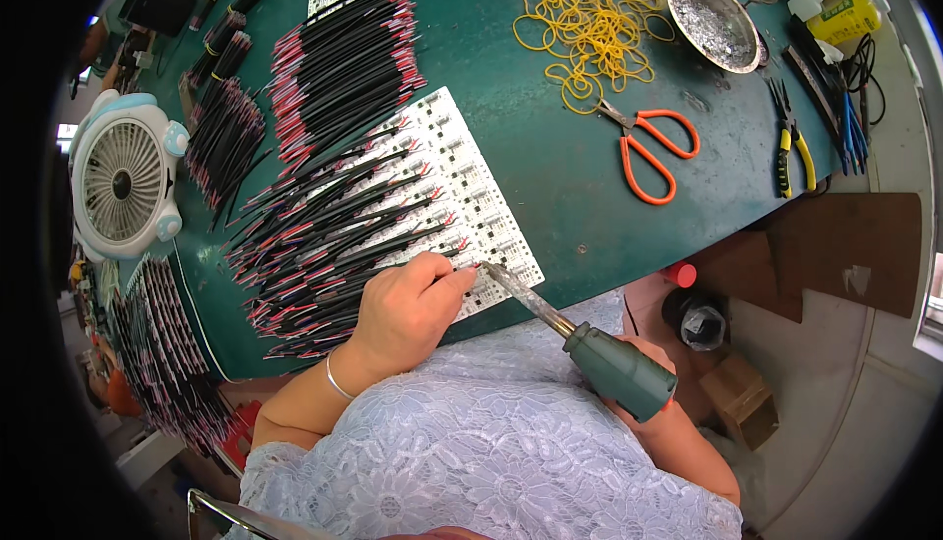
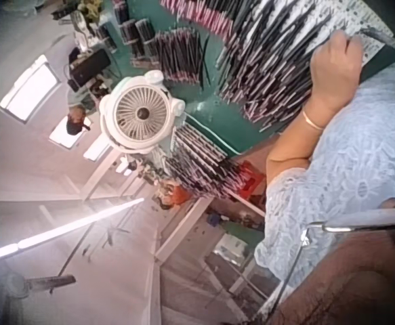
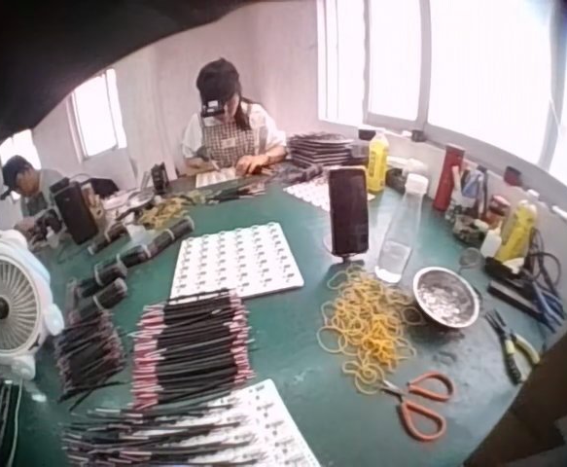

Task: The person solders wires onto a panel of circuit boards using a soldering iron.

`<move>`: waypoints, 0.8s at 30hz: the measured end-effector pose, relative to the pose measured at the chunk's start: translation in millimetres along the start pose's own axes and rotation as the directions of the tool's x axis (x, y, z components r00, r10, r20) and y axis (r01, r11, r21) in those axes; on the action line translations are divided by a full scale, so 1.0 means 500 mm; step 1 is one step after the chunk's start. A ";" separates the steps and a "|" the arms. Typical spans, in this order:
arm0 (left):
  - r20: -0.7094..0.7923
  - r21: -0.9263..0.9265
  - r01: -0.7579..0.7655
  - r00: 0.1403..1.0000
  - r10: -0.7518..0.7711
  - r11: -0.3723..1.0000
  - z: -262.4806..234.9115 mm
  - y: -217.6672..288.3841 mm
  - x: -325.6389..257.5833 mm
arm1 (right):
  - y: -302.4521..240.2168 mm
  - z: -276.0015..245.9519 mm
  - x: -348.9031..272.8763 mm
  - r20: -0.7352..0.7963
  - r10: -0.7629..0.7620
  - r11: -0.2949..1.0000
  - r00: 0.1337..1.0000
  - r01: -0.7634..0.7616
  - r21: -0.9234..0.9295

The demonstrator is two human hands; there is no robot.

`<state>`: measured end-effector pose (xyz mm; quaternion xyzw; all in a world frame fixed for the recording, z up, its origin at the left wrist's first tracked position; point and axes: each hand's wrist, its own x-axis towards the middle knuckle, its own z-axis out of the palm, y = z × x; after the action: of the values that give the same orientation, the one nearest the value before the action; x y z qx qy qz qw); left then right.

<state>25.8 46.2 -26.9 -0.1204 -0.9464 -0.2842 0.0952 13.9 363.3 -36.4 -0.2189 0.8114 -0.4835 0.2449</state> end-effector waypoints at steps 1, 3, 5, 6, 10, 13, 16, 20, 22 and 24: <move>-0.001 -0.001 -0.001 1.000 0.001 1.000 0.000 0.000 0.000 | -0.009 0.002 0.011 -0.026 -0.042 0.999 0.999 0.042 -0.004; 0.000 0.001 -0.001 1.000 0.001 1.000 0.001 0.000 0.000 | -0.021 0.004 0.021 -0.052 -0.083 0.997 0.995 0.083 -0.008; 0.000 0.001 -0.001 1.000 0.001 1.000 0.001 -0.001 -0.001 | -0.028 0.004 0.024 -0.060 -0.067 0.996 0.996 0.071 0.059; -0.003 0.000 -0.001 1.000 0.001 1.000 0.001 -0.001 -0.001 | -0.026 0.005 0.023 -0.060 -0.067 0.996 0.996 0.071 0.059; -0.008 -0.009 0.000 1.000 0.000 1.000 -0.002 0.000 0.000 | -0.018 0.005 0.014 -0.059 -0.083 0.997 0.995 0.082 -0.012; -0.001 -0.009 0.009 1.000 -0.009 1.000 0.000 0.000 -0.001 | -0.019 0.006 0.016 -0.056 -0.093 0.995 0.994 0.091 -0.043; -0.004 -0.006 0.007 1.000 -0.007 1.000 -0.001 0.000 0.000 | -0.020 0.005 0.015 -0.052 -0.072 0.996 0.996 0.069 -0.049; -0.006 -0.009 0.006 1.000 -0.006 1.000 -0.002 0.000 0.001 | -0.013 0.007 0.009 -0.061 -0.045 0.999 0.997 0.043 -0.030; 0.001 -0.007 0.012 1.000 -0.012 1.000 -0.002 0.001 0.001 | 0.004 0.012 -0.002 -0.086 -0.056 0.997 0.995 0.052 -0.051; 0.002 -0.007 0.010 1.000 -0.010 1.000 -0.001 0.000 0.002 | 0.006 0.013 -0.004 -0.112 -0.066 0.996 0.991 0.058 -0.074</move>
<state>25.1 45.8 -26.1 -0.1160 -0.9460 -0.2880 0.0926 18.9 361.6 -41.3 -0.2246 0.8333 -0.4738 0.1750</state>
